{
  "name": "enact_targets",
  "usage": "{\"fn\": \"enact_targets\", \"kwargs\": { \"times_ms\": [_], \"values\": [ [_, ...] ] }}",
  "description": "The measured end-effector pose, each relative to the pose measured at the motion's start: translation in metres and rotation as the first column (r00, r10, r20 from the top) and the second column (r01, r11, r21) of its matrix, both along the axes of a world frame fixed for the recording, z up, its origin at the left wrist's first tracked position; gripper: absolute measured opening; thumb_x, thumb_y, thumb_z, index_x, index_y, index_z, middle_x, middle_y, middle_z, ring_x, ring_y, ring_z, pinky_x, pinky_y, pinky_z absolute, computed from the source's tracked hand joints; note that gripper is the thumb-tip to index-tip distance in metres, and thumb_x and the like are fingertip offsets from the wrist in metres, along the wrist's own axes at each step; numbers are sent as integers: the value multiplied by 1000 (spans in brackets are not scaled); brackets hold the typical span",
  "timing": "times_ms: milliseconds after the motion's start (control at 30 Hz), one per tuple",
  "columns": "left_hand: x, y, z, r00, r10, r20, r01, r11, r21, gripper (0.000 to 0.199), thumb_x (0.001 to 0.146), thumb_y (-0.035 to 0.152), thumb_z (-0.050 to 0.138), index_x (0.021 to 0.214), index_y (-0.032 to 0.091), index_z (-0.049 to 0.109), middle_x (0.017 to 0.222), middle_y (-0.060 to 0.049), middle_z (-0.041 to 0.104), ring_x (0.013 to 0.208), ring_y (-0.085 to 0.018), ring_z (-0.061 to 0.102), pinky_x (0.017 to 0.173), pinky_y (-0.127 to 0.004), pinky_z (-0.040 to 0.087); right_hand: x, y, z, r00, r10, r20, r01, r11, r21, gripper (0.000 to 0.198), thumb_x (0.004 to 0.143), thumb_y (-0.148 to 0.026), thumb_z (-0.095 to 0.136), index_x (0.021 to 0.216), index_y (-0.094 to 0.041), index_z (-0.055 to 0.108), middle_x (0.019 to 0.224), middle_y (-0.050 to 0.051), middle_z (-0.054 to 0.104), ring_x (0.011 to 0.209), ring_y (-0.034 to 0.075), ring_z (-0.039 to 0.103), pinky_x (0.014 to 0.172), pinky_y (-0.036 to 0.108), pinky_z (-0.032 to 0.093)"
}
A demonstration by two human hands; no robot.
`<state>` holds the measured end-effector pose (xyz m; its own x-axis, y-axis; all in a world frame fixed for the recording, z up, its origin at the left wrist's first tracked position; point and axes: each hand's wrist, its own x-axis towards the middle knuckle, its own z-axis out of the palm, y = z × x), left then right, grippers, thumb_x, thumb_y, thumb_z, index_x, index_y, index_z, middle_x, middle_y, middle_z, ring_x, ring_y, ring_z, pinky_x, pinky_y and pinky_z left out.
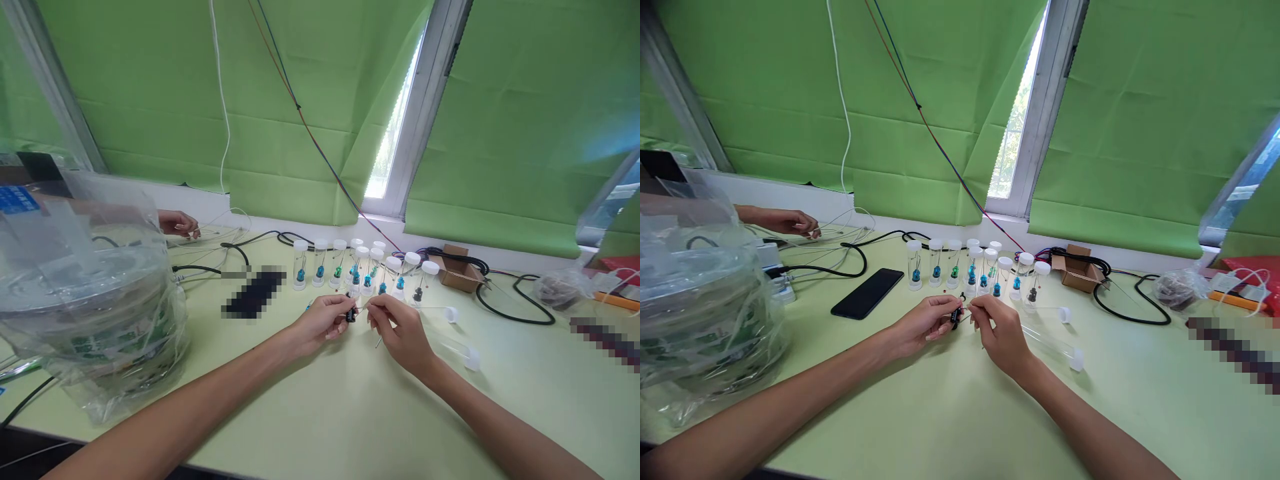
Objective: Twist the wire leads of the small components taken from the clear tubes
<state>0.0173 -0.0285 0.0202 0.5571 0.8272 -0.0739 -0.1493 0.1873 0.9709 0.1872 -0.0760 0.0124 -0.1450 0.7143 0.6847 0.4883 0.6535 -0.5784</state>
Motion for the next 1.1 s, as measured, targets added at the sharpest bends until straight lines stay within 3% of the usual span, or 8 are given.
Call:
{"fn": "enact_targets", "kwargs": {
  "times_ms": [633,833,1100],
  "values": [
    [0,1,-3,999,29,34,-31,999,34,32,73,44,71,78,13,64,78,-2,59,44,-2,40,37,-19,20,-3,-1,-2,982,50,-183,-72,991,-111,17,93,-30,50,81,-20,56,66,0,56,56,11,52,52,24,44],
    [0,3,-3,1000,30,5,-30,995,94,37,75,49,69,82,12,67,57,1,53,45,-6,44,41,-20,29,-3,1,-2,959,46,-278,-92,983,-156,20,92,-36,52,80,-20,58,65,0,55,55,12,52,51,25,44],
    [-2,8,-6,1000,-8,17,4,973,231,37,73,44,72,91,12,69,64,-3,60,54,-11,54,55,-26,43,-4,4,2,896,48,-441,-156,965,-212,24,88,-39,58,76,-19,55,65,-1,55,51,11,50,46,24,43]
  ]
}}
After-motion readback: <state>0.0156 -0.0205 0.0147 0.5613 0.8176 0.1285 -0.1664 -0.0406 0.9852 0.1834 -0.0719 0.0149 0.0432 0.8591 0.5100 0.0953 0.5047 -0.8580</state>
